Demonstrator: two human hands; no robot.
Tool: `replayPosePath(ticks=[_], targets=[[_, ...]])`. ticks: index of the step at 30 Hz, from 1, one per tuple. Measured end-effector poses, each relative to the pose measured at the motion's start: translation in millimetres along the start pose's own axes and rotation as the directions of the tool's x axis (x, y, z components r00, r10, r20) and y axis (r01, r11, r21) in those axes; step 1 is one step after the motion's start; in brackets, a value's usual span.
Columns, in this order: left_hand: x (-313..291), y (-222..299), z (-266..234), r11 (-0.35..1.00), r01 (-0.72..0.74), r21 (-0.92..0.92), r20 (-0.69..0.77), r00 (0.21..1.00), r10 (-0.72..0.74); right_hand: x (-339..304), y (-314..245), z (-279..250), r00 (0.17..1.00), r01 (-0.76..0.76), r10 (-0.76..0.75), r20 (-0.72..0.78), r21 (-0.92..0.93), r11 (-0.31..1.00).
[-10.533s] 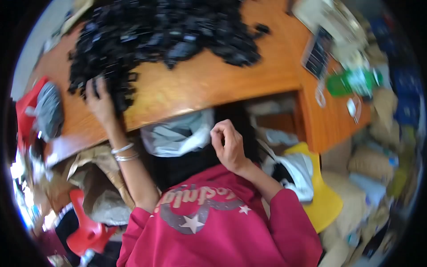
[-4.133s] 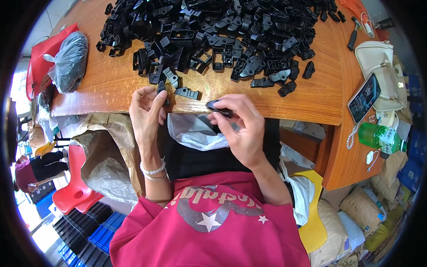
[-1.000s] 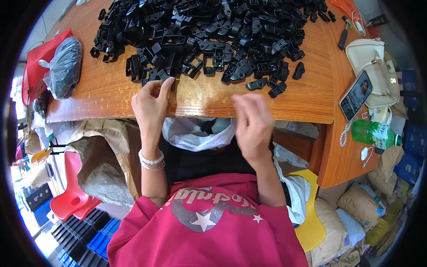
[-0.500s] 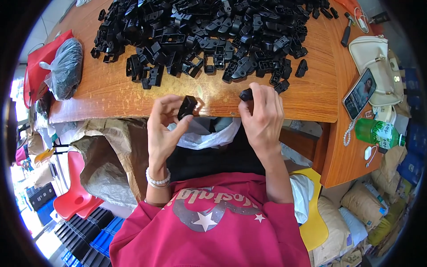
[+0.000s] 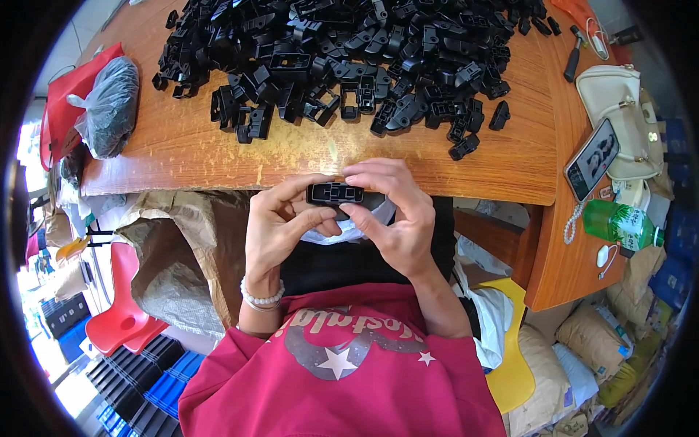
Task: Assembling two black plastic components by snapping them together and placing them in a collection bag.
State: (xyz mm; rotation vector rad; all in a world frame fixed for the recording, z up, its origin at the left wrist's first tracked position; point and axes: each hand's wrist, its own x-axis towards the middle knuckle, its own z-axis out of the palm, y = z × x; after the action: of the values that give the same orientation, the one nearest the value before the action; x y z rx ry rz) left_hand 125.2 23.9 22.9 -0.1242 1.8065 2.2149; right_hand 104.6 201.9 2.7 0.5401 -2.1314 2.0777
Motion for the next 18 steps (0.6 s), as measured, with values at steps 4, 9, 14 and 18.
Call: replayPosePath(ticks=[4,9,14,18], targets=[[1,2,1,0.999,0.045,-0.024,0.016,0.999,-0.044,-4,1,7,0.999,0.004,-0.006,-0.043,-0.041,0.999],[-3,9,0,0.945,-0.145,0.292,-0.016,0.988,0.156,-7,-5,13,0.998,-0.059,0.061,-0.031,0.068,0.996],[-2,-2,8,0.852,-0.361,0.379,-0.017,0.918,0.397,-11,-9,19,0.968,-0.232,0.231,-0.098,0.002,0.973],[7,6,-10,0.782,-0.353,0.515,0.005,0.913,0.408,-8,-6,2,0.966,-0.224,0.244,0.089,-0.187,0.956]])
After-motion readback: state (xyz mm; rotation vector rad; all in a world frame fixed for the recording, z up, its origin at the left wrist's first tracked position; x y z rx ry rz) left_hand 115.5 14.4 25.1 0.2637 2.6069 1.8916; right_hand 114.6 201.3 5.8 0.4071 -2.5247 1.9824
